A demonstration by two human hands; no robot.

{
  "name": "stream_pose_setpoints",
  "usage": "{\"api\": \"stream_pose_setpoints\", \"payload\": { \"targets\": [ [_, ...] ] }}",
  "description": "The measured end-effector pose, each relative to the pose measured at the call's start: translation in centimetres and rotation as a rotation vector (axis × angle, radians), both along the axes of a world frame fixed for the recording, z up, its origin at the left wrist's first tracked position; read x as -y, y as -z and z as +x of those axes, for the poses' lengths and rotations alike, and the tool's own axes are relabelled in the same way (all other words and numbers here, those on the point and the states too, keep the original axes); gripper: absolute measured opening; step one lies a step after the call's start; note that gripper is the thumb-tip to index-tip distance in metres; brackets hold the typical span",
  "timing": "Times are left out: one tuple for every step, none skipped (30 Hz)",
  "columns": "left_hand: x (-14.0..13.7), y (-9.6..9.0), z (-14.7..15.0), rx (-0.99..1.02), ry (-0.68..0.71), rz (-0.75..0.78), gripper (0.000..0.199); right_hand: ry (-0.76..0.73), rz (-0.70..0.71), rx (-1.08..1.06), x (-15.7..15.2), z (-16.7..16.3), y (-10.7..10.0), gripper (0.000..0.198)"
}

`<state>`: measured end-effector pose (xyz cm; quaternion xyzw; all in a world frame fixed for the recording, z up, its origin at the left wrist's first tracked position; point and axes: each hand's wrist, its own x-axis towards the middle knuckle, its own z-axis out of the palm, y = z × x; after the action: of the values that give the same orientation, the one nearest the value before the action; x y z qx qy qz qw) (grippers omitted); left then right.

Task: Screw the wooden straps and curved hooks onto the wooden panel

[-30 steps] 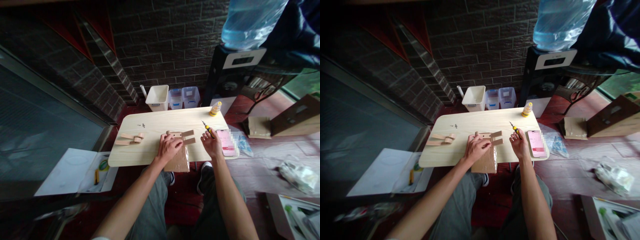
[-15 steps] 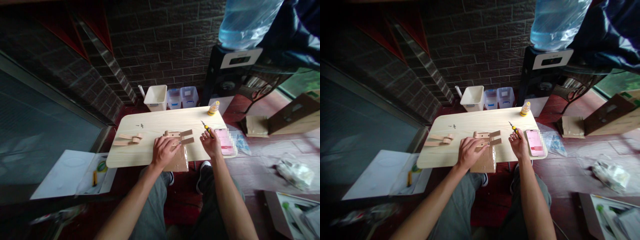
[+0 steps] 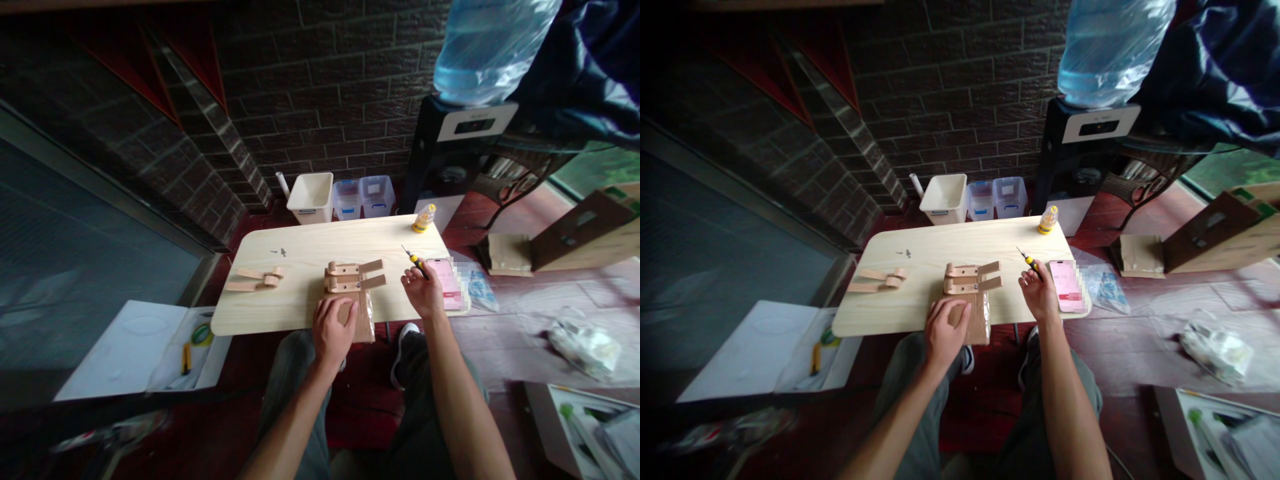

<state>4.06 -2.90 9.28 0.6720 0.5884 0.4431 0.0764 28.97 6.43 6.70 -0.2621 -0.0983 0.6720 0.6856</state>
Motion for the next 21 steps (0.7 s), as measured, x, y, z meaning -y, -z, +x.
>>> {"api": "stream_pose_setpoints", "payload": {
  "targets": [
    [-0.3, 0.1, -0.6, 0.047, -0.059, 0.009, 0.013, 0.004, -0.001, 0.002, 0.0, 0.1, 0.0, 0.026],
    [-0.7, 0.2, -1.3, 0.098, -0.129, 0.022, 0.020, 0.007, 0.000, 0.003, 0.0, 0.2, -0.1, 0.025],
    [-1.0, 0.3, -2.1, 0.118, -0.174, 0.028, 0.026, 0.009, 0.001, 0.003, 0.0, 0.3, -0.1, 0.025],
    [-1.4, 0.4, -2.8, 0.127, -0.200, 0.032, 0.032, 0.010, 0.002, 0.001, 0.0, 0.3, -0.2, 0.025],
    [-1.7, 0.5, -3.5, 0.132, -0.212, 0.030, 0.036, 0.010, 0.004, -0.001, 0.0, 0.3, -0.3, 0.025],
    [-1.9, 0.5, -4.0, 0.135, -0.213, 0.020, 0.041, 0.009, 0.006, -0.003, -0.1, 0.2, -0.3, 0.025],
    [-2.1, 0.5, -4.4, 0.145, -0.209, 0.001, 0.043, 0.008, 0.008, -0.006, -0.1, 0.1, -0.4, 0.025],
    [-2.1, 0.5, -4.4, 0.153, -0.204, -0.019, 0.042, 0.006, 0.010, -0.008, -0.2, 0.0, -0.5, 0.024],
    [-2.1, 0.5, -4.2, 0.157, -0.192, -0.034, 0.038, 0.004, 0.012, -0.010, -0.2, -0.2, -0.5, 0.024],
    [-1.8, 0.5, -3.8, 0.155, -0.171, -0.046, 0.032, 0.001, 0.013, -0.012, -0.2, -0.3, -0.6, 0.023],
    [-1.5, 0.5, -3.2, 0.148, -0.135, -0.059, 0.026, 0.000, 0.014, -0.012, -0.3, -0.5, -0.7, 0.023],
    [-1.2, 0.6, -2.4, 0.138, -0.098, -0.071, 0.020, -0.002, 0.015, -0.012, -0.3, -0.6, -0.7, 0.023],
    [-0.8, 0.7, -1.5, 0.127, -0.070, -0.074, 0.017, -0.003, 0.017, -0.010, -0.2, -0.8, -0.8, 0.023],
    [-0.4, 0.8, -0.6, 0.116, -0.053, -0.071, 0.014, -0.004, 0.019, -0.006, -0.2, -0.9, -0.8, 0.023],
    [-0.1, 0.9, 0.2, 0.107, -0.048, -0.062, 0.013, -0.004, 0.021, -0.001, -0.2, -1.0, -0.9, 0.023],
    [0.2, 1.0, 0.9, 0.099, -0.047, -0.051, 0.012, -0.004, 0.024, 0.004, -0.1, -1.1, -1.0, 0.023],
    [0.3, 1.1, 1.4, 0.090, -0.045, -0.038, 0.012, -0.003, 0.028, 0.011, 0.0, -1.1, -1.1, 0.024],
    [0.4, 1.1, 1.8, 0.082, -0.037, -0.026, 0.012, -0.002, 0.032, 0.019, 0.0, -1.1, -1.2, 0.024],
    [0.5, 1.2, 2.0, 0.073, -0.021, -0.017, 0.012, 0.000, 0.036, 0.027, 0.1, -1.1, -1.3, 0.025],
    [0.4, 1.2, 2.1, 0.059, 0.002, -0.009, 0.010, 0.001, 0.042, 0.035, 0.1, -1.1, -1.4, 0.026],
    [0.3, 1.2, 2.0, 0.036, 0.028, 0.000, 0.009, 0.003, 0.047, 0.043, 0.1, -1.0, -1.6, 0.027]
  ]
}}
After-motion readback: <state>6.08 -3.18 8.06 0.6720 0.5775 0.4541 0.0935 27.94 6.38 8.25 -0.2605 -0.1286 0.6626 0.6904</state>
